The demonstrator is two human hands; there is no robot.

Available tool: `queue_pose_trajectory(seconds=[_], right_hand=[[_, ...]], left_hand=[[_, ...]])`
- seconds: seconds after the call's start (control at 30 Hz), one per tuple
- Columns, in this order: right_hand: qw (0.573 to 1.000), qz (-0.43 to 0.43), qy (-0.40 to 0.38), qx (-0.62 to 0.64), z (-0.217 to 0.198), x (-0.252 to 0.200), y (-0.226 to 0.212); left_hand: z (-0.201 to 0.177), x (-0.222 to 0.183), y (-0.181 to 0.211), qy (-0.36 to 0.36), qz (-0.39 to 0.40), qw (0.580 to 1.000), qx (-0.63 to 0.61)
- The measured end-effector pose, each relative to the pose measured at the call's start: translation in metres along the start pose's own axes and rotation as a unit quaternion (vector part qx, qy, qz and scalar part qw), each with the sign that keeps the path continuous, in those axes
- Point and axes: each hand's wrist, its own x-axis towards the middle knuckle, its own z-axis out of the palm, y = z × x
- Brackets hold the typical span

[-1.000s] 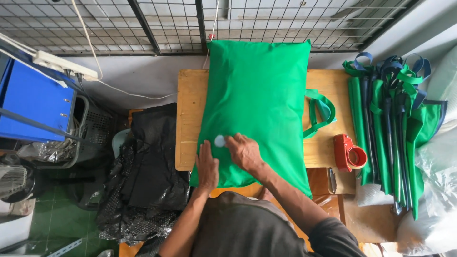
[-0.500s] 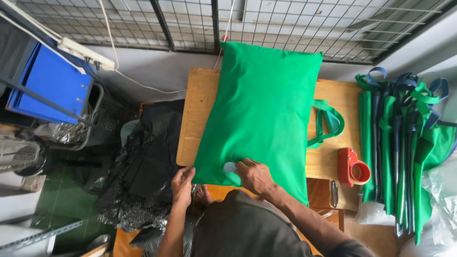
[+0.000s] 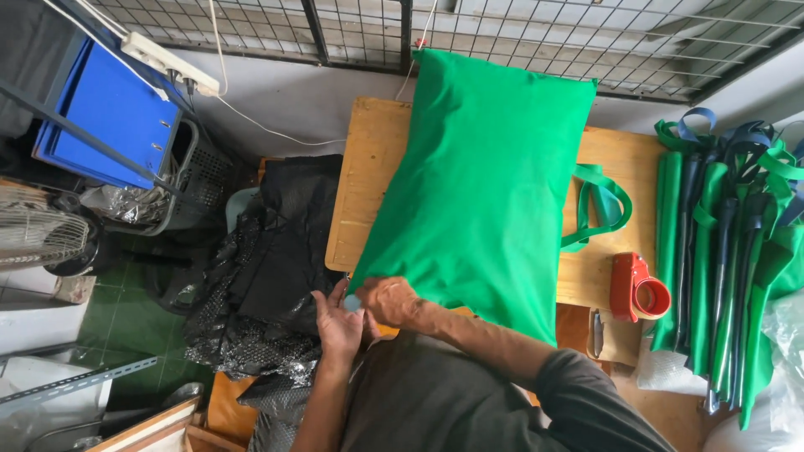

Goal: The person places a pillow into a green bag, inserts a product card, and then wraps the bag in black bubble wrap, securing it with adhesive tape.

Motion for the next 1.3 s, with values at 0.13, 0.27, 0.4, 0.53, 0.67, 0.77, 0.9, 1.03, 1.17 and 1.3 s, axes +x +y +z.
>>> queue_pose_trajectory(seconds=[0.13,0.27,0.4,0.53,0.67,0.77,0.9,1.03,1.17,1.3], right_hand=[[0.997,0.037,-0.063,0.033,-0.042,0.000,0.040],[0.984,0.143,-0.088,0.052,-0.040,-0.017,0.064],[0.982,0.160,-0.082,0.062,-0.065,-0.026,0.119],[0.986,0.157,0.050,-0.037,-0.101,-0.048,0.203],[0.940,0.318,0.105,-0.063,-0.121,-0.094,0.273],[0.890,0.429,0.151,0.031,-0.123,-0.116,0.272],[0.842,0.495,0.194,0.095,-0.121,-0.130,0.251],[0.842,0.485,0.209,0.115,-0.115,-0.148,0.239],[0.845,0.497,0.169,0.099,-0.101,-0.162,0.226],[0.865,0.463,0.164,0.099,-0.100,-0.139,0.238]], left_hand=[[-0.011,0.011,-0.011,0.000,0.007,0.999,0.031],[-0.004,0.017,-0.018,0.018,0.109,0.973,0.204],[-0.001,0.018,-0.015,0.008,0.177,0.921,0.347],[-0.026,0.042,-0.021,0.029,0.198,0.906,0.373],[-0.028,0.038,-0.024,0.043,0.259,0.867,0.423],[-0.015,0.019,-0.034,0.055,0.248,0.913,0.319],[-0.012,0.025,-0.050,0.079,0.240,0.960,0.124],[-0.003,0.030,-0.056,0.146,0.285,0.931,0.175],[0.065,-0.010,-0.053,0.155,0.476,0.681,0.534],[0.167,-0.038,-0.049,-0.022,0.446,0.589,0.673]])
